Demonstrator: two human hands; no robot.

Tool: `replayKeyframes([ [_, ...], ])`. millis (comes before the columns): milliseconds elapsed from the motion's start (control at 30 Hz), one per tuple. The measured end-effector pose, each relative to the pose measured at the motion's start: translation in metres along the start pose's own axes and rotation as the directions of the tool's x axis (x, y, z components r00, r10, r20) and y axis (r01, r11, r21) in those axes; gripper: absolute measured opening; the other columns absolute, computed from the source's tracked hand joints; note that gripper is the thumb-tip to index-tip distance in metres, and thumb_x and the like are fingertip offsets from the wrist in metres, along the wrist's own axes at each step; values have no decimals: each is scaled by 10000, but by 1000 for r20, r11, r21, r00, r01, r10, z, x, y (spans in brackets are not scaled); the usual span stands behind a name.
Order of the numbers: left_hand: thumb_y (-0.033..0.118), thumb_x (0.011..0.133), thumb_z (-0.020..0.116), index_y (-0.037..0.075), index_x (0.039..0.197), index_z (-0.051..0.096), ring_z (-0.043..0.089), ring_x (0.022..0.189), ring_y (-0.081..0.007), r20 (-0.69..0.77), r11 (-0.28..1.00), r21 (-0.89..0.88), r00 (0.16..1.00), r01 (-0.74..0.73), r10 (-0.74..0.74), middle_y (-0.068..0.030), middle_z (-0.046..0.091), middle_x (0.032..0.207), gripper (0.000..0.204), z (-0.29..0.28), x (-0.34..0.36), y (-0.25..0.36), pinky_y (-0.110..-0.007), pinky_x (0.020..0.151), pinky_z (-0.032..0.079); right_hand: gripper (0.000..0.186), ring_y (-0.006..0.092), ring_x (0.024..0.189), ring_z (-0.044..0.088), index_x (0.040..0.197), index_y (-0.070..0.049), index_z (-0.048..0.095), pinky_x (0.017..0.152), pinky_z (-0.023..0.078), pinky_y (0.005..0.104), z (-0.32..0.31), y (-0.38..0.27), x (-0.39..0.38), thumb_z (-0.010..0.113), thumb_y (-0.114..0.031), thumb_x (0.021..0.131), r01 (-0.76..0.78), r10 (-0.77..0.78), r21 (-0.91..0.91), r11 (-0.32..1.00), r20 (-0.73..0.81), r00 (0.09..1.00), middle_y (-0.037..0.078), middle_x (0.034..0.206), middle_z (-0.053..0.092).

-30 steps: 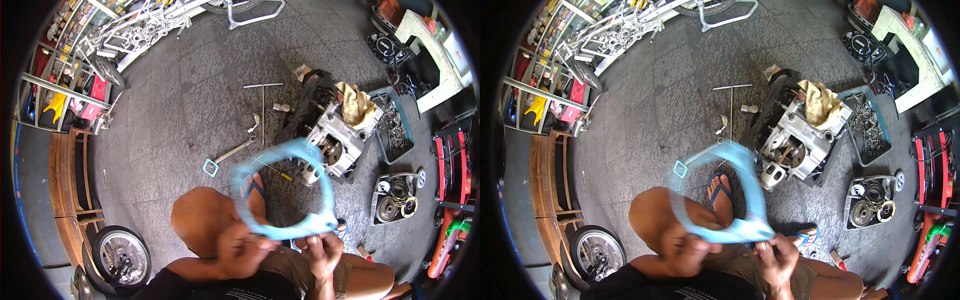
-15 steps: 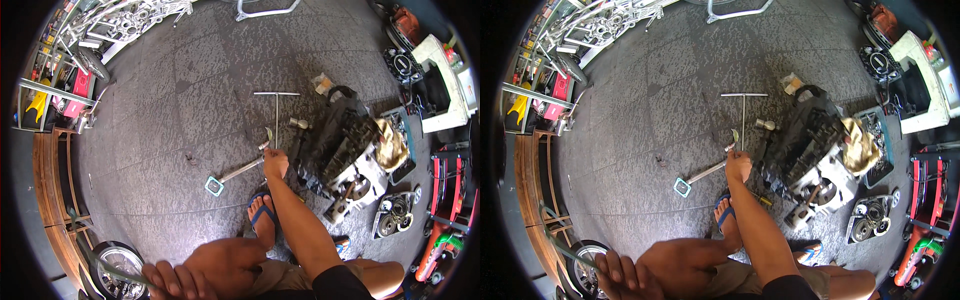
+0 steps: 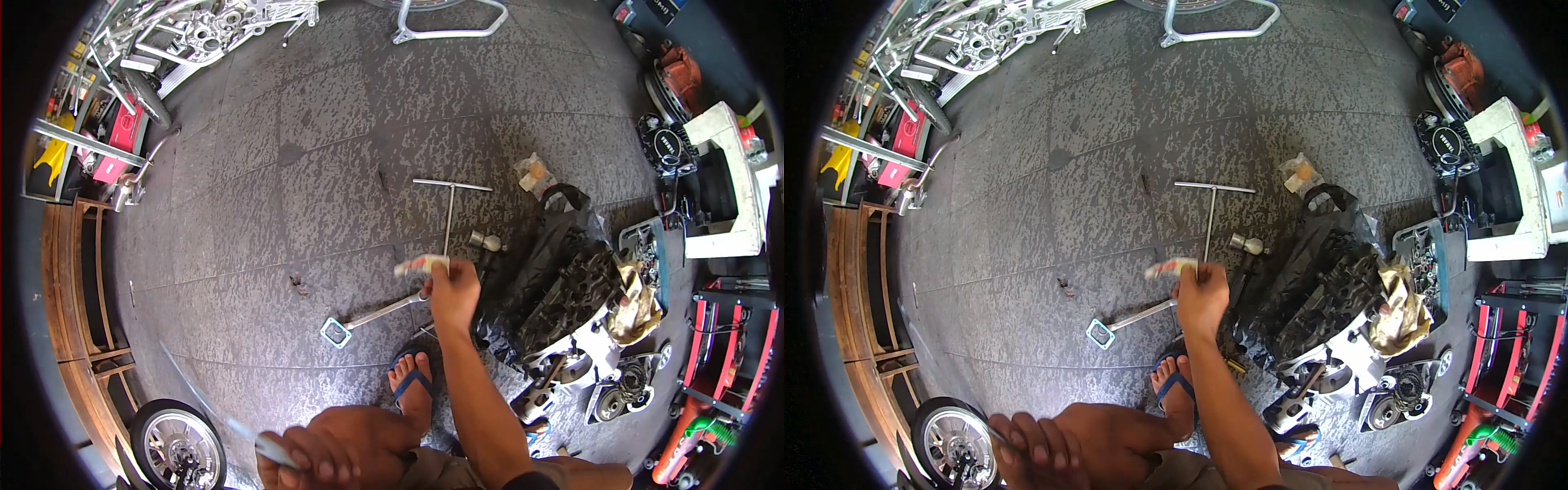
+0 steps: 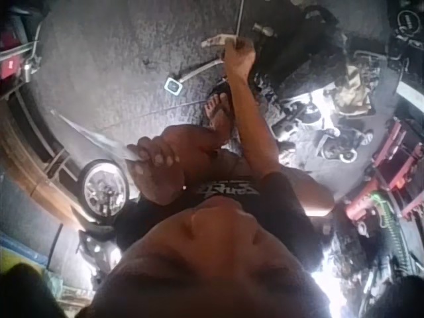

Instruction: The person wipes an engine block with a cloth, then picks up a gasket and applies a line of liquid sealant from a tube along its edge.

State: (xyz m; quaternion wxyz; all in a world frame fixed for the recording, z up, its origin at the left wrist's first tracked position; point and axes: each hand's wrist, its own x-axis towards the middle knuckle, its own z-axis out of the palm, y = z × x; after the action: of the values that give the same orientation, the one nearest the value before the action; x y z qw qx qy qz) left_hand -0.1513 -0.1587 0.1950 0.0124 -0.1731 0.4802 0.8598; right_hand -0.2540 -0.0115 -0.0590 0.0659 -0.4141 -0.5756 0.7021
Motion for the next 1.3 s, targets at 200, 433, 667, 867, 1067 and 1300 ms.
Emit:
replayKeyframes([
  [200, 206, 921, 612, -15, 1057, 584, 578, 834, -220, -84, 974, 205, 989, -101, 120, -128, 632, 934, 261, 9, -24, -10, -344, 725, 486, 175, 114, 658, 616, 900, -17, 501, 593, 499, 252, -92, -92, -170, 665, 30, 858, 66, -104, 325, 943, 101, 990, 108, 796, 649],
  [433, 261, 962, 478, -14, 979, 459, 441, 588, -88, 607, 336, 668, 747, -664, 271, -38, 490, 687, 276, 2, -63, -62, -223, 530, 331, 256, 103, 869, 583, 917, -37, 492, 779, 479, 247, -164, -80, -266, 666, 121, 818, 296, -358, 513, 806, 24, 934, 106, 937, 600],
  [667, 179, 1001, 461, -10, 1002, 433, 411, 479, -53, 716, 608, 392, 644, -690, 270, -8, 455, 603, 191, 39, -133, -140, -214, 451, 322, 208, 133, 853, 617, 1015, 2, 578, 761, 496, 260, -256, -57, -297, 697, 20, 845, 383, -402, 375, 844, -29, 915, 103, 982, 627],
  [867, 132, 993, 508, 17, 1042, 515, 405, 459, -18, 752, 736, 542, 625, -405, -209, 48, 463, 605, 125, 63, -173, -234, -209, 421, 317, 114, 185, 745, 634, 933, 11, 663, 671, 496, 303, -327, -28, -304, 708, -63, 858, 402, -391, -50, 914, -365, 845, 122, 839, 662],
  [1067, 114, 979, 534, 21, 992, 587, 386, 517, -15, 630, 681, 729, 450, -63, -633, 73, 456, 635, 108, 76, -205, -280, -214, 459, 299, 139, 247, 795, 652, 945, -18, 672, 751, 505, 328, -371, 7, -310, 723, -38, 818, 398, -524, -348, 849, -457, 718, 114, 868, 666],
  [1300, 144, 936, 565, 103, 852, 571, 329, 515, -9, 578, 630, 776, 439, -36, -688, 98, 380, 629, 94, 92, -204, -273, -208, 461, 241, 428, 322, 965, 625, 1159, -16, 606, 823, 524, 379, -387, 17, -312, 611, 83, 743, 641, -704, -291, 710, -266, 659, 140, 1050, 606],
])
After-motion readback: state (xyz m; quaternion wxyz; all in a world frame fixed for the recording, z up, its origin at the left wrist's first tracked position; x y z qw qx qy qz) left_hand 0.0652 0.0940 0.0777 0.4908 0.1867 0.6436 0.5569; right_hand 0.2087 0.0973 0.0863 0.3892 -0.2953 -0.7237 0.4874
